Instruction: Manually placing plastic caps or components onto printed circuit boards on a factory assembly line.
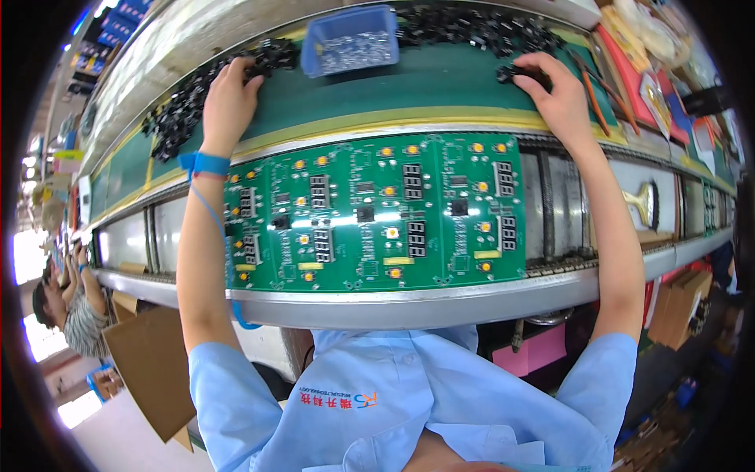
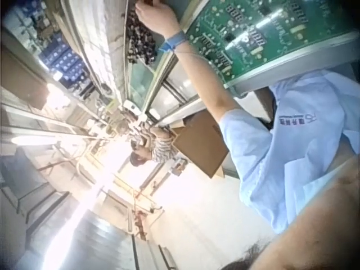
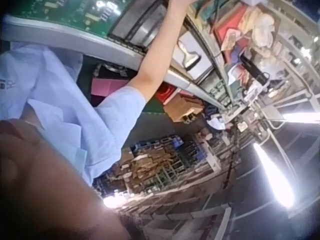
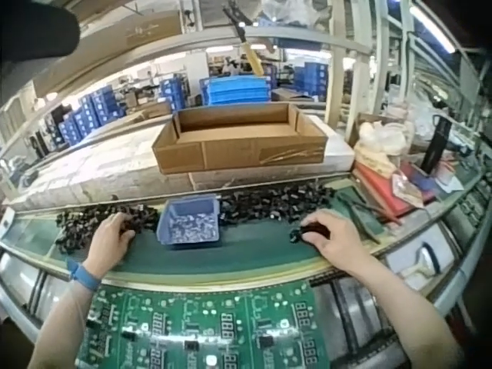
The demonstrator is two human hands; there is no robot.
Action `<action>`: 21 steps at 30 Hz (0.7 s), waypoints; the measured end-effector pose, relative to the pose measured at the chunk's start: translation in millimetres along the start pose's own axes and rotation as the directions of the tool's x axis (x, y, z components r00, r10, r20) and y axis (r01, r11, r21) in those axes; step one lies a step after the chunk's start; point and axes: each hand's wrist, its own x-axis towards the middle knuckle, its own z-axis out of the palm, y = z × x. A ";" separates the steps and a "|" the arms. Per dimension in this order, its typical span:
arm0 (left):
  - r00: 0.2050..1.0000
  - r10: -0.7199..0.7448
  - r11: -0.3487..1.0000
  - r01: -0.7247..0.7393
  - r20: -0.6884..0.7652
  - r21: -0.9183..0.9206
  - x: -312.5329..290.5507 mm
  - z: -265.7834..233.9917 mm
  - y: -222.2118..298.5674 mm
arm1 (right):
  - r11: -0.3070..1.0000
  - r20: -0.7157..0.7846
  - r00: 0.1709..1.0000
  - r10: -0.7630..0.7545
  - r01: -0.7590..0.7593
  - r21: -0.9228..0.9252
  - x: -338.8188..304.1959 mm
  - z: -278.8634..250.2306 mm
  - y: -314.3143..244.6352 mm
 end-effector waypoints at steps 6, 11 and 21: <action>0.990 -0.037 0.983 0.060 0.137 -0.171 -19.3 -17.8 20.3 | 0.990 0.030 0.995 -0.095 0.098 -0.105 -2.0 0.9 -9.1; 0.980 -0.111 0.983 0.133 0.167 -0.125 -21.8 -23.0 16.7 | 0.992 0.073 0.992 -0.102 0.107 -0.069 1.7 -0.2 -1.4; 0.972 -0.085 0.626 0.224 0.221 -0.747 -45.7 -60.7 82.4 | 0.937 0.021 0.992 0.124 -0.124 0.326 2.8 -14.3 -13.4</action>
